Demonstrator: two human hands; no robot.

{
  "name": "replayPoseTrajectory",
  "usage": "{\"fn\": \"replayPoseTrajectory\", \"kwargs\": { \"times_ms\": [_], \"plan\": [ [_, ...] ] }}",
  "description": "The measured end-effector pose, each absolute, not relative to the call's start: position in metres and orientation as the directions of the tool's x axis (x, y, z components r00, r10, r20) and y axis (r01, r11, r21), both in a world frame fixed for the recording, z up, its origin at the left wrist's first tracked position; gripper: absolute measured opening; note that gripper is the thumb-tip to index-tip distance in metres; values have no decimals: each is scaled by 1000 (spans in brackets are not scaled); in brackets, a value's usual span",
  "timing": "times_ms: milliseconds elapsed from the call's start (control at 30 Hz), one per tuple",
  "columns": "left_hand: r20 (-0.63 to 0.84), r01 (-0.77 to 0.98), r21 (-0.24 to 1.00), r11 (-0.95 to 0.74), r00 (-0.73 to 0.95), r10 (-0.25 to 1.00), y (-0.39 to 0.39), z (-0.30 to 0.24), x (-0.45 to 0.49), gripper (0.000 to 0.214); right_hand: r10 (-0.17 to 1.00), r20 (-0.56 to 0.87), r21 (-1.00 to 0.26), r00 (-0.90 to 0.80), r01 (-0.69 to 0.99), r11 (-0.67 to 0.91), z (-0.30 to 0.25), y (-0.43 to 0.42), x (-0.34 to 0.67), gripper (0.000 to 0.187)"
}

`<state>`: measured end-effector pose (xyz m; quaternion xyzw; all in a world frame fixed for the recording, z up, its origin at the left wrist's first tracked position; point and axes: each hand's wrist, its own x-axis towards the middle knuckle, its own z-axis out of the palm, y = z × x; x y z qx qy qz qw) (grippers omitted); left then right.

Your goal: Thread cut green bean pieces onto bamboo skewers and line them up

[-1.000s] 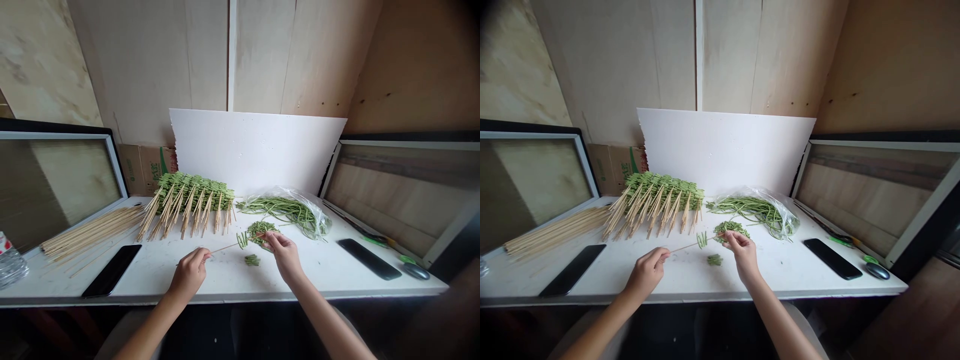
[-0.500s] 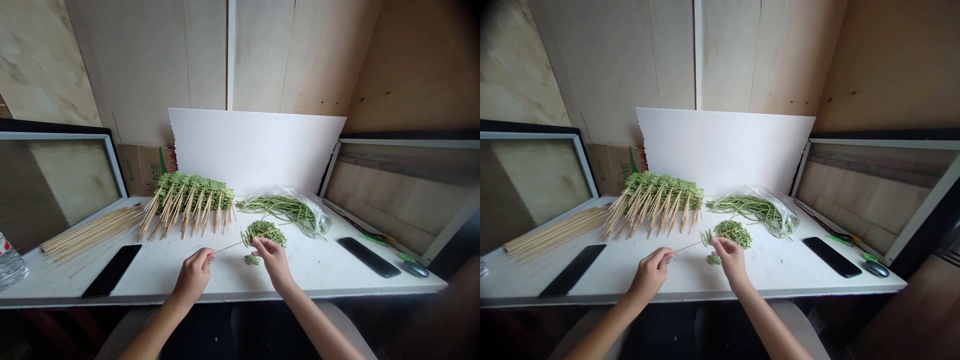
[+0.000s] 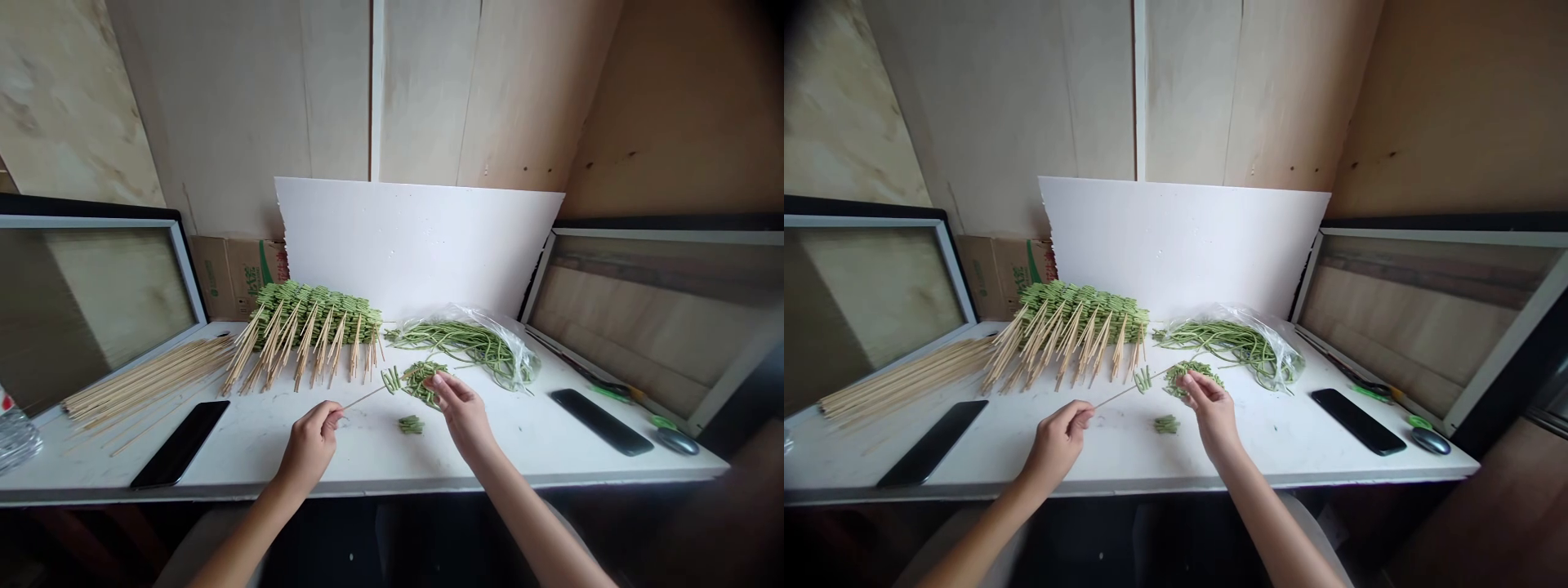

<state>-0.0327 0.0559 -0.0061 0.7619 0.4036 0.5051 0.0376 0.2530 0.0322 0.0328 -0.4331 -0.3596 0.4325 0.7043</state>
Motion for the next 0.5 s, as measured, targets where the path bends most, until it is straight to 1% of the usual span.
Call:
{"fn": "replayPoseTrajectory", "kwargs": {
  "times_ms": [100,200,500],
  "plan": [
    [746,559,457,-692,183,641,54,-5,-33,20,918,105,-888,382,-380,260,35,37,265,42],
    [751,549,445,-707,202,629,53,-4,-33,20,927,130,-885,352,-381,269,37,38,268,37],
    [753,547,426,-721,228,618,54,-4,-34,21,946,119,-894,301,-382,234,37,36,264,37]
  ]
}}
